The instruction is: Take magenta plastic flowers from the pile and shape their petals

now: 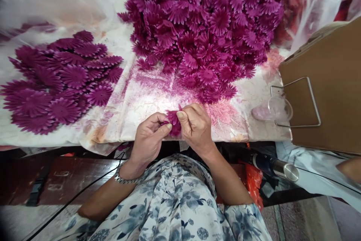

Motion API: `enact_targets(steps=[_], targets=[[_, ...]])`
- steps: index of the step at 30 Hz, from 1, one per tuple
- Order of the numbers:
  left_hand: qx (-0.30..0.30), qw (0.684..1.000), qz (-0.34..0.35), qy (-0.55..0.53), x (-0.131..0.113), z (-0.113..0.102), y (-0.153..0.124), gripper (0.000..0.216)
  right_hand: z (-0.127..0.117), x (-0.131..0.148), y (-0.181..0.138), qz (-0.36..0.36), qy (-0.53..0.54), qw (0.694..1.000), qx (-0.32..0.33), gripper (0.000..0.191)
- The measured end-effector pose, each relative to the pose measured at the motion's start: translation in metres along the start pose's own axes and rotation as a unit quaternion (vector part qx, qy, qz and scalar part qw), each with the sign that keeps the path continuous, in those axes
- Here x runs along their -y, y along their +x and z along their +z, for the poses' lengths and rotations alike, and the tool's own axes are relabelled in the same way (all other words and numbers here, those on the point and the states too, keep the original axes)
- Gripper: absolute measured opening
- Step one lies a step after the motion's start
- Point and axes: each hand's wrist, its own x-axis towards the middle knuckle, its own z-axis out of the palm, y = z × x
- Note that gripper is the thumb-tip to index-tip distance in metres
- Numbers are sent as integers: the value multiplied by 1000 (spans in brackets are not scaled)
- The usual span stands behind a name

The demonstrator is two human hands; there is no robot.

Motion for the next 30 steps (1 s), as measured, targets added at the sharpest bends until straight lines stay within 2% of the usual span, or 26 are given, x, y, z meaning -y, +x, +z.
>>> enact_targets(steps=[3,7,10,12,15,17,20,24,27,30], targets=[[-11,1000,1,14,-3,-2,1,9,-13,-9,19,-12,-26,998,-54,26],[-61,997,-34,-46,-12,4,5,9,-40,-34,64,-26,-166,976,-141,26],[-69,986,-107,-111,-22,10,7,15,-57,-49,85,6,-244,961,-132,26],[-62,979,-135,-136,-26,12,10,19,-61,-47,83,6,-246,962,-123,29],[-82,979,-116,-144,-27,14,16,18,-52,-28,59,-4,-149,986,-76,21],[-97,983,-71,-138,-23,15,19,16,-39,-12,40,18,-45,999,10,17],[-87,991,5,-106,-16,16,20,11,-20,2,18,106,109,981,119,17],[-60,994,37,-88,-12,14,17,13,-8,1,7,219,267,932,110,13],[-37,993,3,-111,-13,11,14,15,-7,-3,4,231,290,923,101,14],[-47,993,-14,-110,-12,10,13,13,-6,-4,2,234,297,922,86,15]])
